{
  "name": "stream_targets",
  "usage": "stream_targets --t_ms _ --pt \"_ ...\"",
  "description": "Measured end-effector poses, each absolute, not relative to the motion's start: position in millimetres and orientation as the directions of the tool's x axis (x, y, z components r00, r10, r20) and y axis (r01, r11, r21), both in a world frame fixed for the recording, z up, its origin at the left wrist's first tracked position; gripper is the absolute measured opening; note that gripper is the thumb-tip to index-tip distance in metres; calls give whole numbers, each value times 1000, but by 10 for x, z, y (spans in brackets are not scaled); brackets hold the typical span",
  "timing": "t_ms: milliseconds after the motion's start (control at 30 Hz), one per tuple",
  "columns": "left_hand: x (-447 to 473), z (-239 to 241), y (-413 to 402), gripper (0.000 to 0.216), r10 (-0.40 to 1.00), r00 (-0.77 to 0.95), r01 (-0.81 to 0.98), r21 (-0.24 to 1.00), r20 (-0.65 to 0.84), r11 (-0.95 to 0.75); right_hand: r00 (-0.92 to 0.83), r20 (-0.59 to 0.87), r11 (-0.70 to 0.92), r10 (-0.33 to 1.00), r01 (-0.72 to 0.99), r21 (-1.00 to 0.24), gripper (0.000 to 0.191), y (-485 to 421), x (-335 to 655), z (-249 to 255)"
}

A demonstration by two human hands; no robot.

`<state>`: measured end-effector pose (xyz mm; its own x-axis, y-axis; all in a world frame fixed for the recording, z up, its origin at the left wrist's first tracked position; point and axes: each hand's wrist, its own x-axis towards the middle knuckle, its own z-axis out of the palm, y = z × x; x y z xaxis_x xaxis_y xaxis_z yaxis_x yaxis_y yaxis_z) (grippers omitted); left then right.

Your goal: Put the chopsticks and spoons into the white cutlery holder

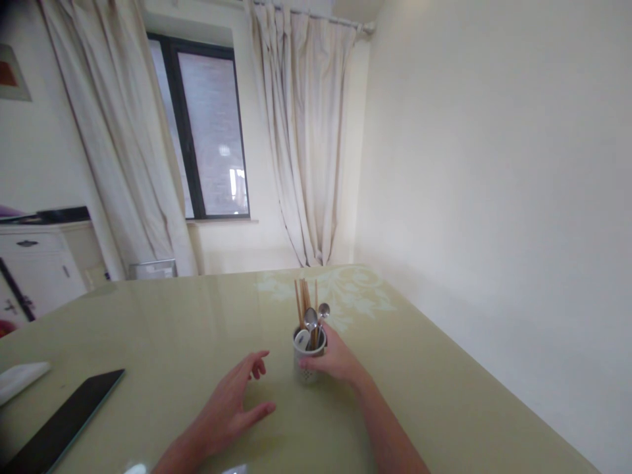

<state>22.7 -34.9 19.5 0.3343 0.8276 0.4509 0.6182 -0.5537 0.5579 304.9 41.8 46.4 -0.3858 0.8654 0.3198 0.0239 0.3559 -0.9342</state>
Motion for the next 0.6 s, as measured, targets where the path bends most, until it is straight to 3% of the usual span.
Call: stream_targets --t_ms 333,600 --pt "161 142 -315 67 867 291 640 591 404 -491 182 385 326 905 285 -902 65 816 3731 271" --pt "139 117 -312 65 885 302 638 615 355 -464 213 354 296 911 264 -918 88 847 3790 234"
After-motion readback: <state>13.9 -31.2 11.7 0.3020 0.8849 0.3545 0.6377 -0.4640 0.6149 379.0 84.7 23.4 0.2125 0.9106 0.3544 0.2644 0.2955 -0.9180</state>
